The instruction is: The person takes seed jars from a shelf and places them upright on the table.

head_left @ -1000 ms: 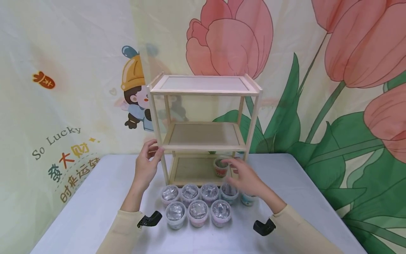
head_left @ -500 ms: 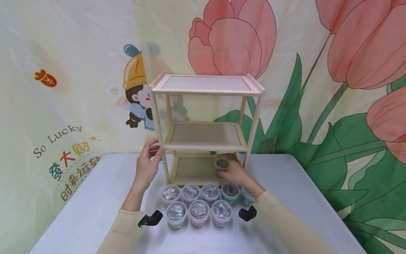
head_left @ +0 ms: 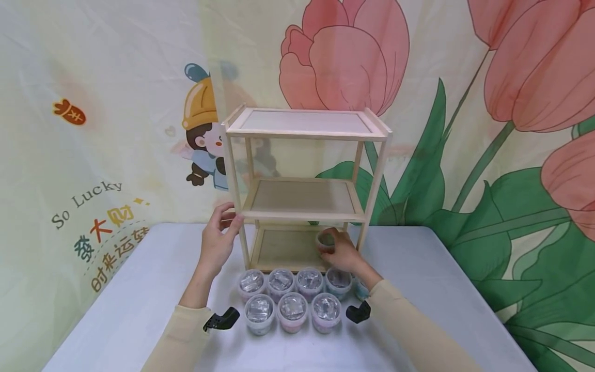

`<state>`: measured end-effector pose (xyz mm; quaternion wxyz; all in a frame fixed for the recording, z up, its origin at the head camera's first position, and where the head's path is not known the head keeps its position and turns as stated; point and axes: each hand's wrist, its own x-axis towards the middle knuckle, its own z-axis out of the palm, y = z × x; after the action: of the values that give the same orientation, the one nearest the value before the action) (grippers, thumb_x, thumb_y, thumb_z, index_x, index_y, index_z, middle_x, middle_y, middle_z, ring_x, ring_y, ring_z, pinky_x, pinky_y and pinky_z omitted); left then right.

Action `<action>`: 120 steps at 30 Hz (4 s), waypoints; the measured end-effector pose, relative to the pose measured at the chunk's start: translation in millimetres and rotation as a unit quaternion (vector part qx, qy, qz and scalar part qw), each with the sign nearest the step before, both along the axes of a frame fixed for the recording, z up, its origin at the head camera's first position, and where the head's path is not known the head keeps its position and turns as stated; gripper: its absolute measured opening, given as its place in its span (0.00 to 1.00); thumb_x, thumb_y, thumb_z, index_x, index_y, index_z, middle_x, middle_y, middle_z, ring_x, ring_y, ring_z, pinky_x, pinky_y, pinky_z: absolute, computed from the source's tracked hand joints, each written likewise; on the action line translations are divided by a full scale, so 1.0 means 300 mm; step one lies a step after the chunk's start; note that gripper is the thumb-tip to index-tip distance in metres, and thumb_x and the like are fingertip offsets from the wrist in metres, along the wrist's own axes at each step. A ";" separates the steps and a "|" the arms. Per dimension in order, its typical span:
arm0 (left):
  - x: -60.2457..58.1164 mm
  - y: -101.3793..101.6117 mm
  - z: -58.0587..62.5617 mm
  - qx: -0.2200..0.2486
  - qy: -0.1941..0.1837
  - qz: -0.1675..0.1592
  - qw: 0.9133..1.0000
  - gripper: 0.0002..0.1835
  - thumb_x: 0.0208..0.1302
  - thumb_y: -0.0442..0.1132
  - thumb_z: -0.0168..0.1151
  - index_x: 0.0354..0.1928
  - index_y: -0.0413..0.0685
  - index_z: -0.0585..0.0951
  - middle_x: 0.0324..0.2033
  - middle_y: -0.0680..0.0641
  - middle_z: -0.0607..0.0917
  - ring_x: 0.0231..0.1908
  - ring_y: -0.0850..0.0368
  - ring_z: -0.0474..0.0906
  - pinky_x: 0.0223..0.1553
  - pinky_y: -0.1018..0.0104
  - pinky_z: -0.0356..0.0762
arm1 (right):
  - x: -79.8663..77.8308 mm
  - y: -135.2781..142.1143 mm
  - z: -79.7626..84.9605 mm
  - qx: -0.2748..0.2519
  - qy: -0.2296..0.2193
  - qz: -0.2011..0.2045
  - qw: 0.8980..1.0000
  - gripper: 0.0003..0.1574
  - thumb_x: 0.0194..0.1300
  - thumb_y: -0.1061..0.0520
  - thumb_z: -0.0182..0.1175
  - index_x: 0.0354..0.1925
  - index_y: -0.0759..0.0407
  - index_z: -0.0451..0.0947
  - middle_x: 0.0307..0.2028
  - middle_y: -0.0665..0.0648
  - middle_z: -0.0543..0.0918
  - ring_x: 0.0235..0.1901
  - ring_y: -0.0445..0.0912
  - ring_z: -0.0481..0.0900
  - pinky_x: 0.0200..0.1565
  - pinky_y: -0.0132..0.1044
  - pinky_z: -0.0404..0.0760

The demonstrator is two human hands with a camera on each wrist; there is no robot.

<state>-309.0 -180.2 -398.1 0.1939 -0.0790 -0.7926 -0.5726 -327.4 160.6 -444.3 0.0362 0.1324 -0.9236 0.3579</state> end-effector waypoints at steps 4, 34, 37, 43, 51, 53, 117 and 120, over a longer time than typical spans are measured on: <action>0.004 0.003 0.005 -0.002 -0.004 -0.001 1.000 0.27 0.79 0.54 0.61 0.73 0.57 0.71 0.60 0.40 0.80 0.59 0.46 0.78 0.47 0.77 0.78 | -0.006 0.002 -0.017 -0.020 0.003 0.003 1.000 0.33 0.67 0.66 0.70 0.66 0.61 0.69 0.62 0.78 0.69 0.46 0.56 0.76 0.45 0.50 0.81; 0.002 0.007 0.009 0.001 -0.004 -0.008 1.000 0.26 0.79 0.54 0.60 0.73 0.56 0.72 0.59 0.40 0.80 0.58 0.47 0.78 0.47 0.78 0.78 | 0.172 0.013 0.113 -0.045 0.109 0.062 0.991 0.32 0.68 0.66 0.72 0.66 0.59 0.72 0.60 0.70 0.74 0.59 0.62 0.78 0.49 0.48 0.89; 0.004 0.004 0.006 0.002 -0.006 -0.008 1.000 0.26 0.80 0.54 0.60 0.73 0.57 0.72 0.60 0.40 0.80 0.58 0.48 0.77 0.48 0.78 0.77 | 0.217 0.024 0.138 -0.049 0.095 0.065 0.992 0.33 0.69 0.67 0.70 0.67 0.56 0.72 0.61 0.68 0.73 0.59 0.60 0.77 0.50 0.44 0.89; 0.007 0.000 0.004 0.001 -0.003 -0.005 1.000 0.26 0.80 0.54 0.60 0.73 0.56 0.72 0.59 0.40 0.81 0.58 0.47 0.78 0.48 0.78 0.77 | 0.305 0.071 0.175 -0.047 0.090 0.072 0.992 0.36 0.69 0.67 0.71 0.70 0.51 0.72 0.65 0.64 0.73 0.58 0.56 0.79 0.49 0.39 0.88; 0.009 0.001 0.004 -0.001 -0.002 -0.003 1.000 0.26 0.80 0.52 0.61 0.73 0.55 0.72 0.60 0.39 0.80 0.58 0.46 0.78 0.47 0.78 0.77 | 0.379 0.164 0.170 -0.055 0.093 0.068 0.992 0.37 0.68 0.66 0.72 0.69 0.47 0.73 0.64 0.60 0.74 0.58 0.54 0.79 0.51 0.39 0.87; 0.009 0.001 0.002 -0.001 0.000 -0.004 1.000 0.26 0.80 0.52 0.61 0.73 0.55 0.72 0.60 0.39 0.80 0.59 0.46 0.78 0.48 0.78 0.77 | 0.399 0.182 0.166 -0.056 0.093 0.062 0.992 0.37 0.67 0.66 0.73 0.69 0.48 0.73 0.63 0.60 0.74 0.58 0.54 0.80 0.50 0.39 0.88; 0.004 -0.005 0.000 -0.009 -0.009 -0.008 1.000 0.26 0.80 0.55 0.59 0.74 0.59 0.72 0.60 0.40 0.80 0.59 0.47 0.78 0.49 0.74 0.78 | 0.558 0.227 -0.158 -0.067 -0.007 0.023 0.997 0.36 0.64 0.60 0.77 0.65 0.41 0.74 0.61 0.51 0.77 0.62 0.50 0.78 0.51 0.33 0.86; 0.003 -0.006 0.001 -0.011 -0.009 -0.006 1.000 0.27 0.80 0.55 0.59 0.74 0.58 0.72 0.60 0.41 0.80 0.59 0.47 0.78 0.51 0.70 0.79 | 0.554 0.243 -0.152 -0.075 -0.012 0.059 0.995 0.35 0.67 0.57 0.75 0.67 0.43 0.72 0.64 0.53 0.76 0.63 0.50 0.78 0.53 0.36 0.86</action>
<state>-308.2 -181.9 -397.9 0.1826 -0.0808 -0.7998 -0.5661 -161.2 233.6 -490.0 0.0139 0.1795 -0.8849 0.4296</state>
